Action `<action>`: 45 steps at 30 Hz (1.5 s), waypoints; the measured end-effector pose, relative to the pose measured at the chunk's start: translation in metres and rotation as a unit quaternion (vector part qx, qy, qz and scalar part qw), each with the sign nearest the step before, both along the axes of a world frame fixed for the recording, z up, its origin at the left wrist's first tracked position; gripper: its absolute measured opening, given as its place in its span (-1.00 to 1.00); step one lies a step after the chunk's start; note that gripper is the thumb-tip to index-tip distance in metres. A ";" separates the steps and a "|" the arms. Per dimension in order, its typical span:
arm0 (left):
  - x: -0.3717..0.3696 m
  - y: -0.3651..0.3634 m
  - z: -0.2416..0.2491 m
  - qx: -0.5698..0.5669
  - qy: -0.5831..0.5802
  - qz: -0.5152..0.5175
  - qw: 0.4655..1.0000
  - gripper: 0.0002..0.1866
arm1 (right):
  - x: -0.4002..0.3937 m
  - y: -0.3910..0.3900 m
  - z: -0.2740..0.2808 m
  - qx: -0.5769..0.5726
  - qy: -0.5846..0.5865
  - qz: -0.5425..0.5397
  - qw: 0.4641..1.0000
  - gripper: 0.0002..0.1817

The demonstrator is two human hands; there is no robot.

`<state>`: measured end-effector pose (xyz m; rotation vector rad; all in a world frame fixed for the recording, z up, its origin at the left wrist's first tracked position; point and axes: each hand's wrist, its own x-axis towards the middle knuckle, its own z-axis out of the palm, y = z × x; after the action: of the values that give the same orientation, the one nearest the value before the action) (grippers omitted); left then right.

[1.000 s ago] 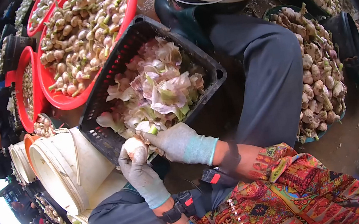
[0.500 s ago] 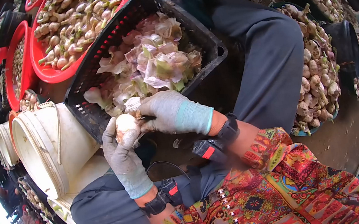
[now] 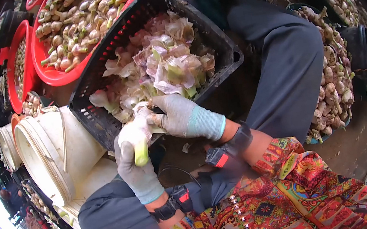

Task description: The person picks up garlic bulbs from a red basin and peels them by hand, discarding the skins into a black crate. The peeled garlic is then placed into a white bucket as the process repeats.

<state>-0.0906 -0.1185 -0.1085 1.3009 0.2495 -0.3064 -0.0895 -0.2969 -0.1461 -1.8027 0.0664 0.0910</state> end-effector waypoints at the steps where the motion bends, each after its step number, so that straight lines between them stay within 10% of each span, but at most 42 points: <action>1: 0.000 0.000 0.000 -0.053 0.001 0.010 0.999 -0.40 | 0.003 -0.001 -0.003 -0.086 0.024 -0.006 0.996 -0.71; 10: 0.008 0.017 0.017 -0.361 0.001 0.041 0.932 -0.44 | 0.017 -0.018 0.015 -0.359 0.089 -0.093 0.924 -0.74; 11: 0.007 0.018 0.014 -0.026 -0.100 -0.024 0.994 -0.46 | 0.010 -0.015 0.028 -0.311 0.034 -0.107 0.944 -0.71; 12: 0.006 0.017 0.008 0.312 -0.187 -0.078 0.928 -0.49 | 0.003 -0.012 0.039 -0.262 -0.019 -0.118 0.958 -0.67; 13: 0.004 0.015 0.000 0.411 -0.223 -0.083 0.880 -0.56 | -0.003 -0.010 0.049 -0.133 -0.006 -0.058 0.989 -0.63; 14: 0.002 0.009 0.004 0.407 -0.228 -0.082 0.881 -0.56 | -0.008 -0.005 0.055 -0.001 0.010 0.004 1.000 -0.59; 15: -0.001 0.004 0.007 0.099 -0.119 -0.001 0.988 -0.57 | -0.001 0.005 0.057 0.005 -0.124 -0.043 0.991 -0.45; 16: -0.003 -0.001 0.010 -0.218 0.010 0.079 0.973 -0.59 | -0.008 0.001 0.059 0.060 0.036 0.016 0.997 -0.49; 17: 0.000 -0.010 0.010 -0.238 0.000 0.075 0.968 -0.61 | -0.007 0.000 0.055 0.086 0.040 0.013 0.995 -0.51; 22: 0.000 -0.020 0.010 -0.118 -0.057 0.031 0.991 -0.56 | -0.002 -0.015 0.039 0.171 0.099 0.043 0.979 -0.60; 45: -0.009 -0.037 0.005 0.121 0.039 -0.049 0.991 -0.57 | -0.004 0.009 0.016 -0.151 0.002 -0.047 0.987 -0.77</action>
<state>-0.0997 -0.1551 -0.1031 1.5450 0.2954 -0.4207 -0.0935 -0.2875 -0.1303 -2.0979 0.1764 0.0180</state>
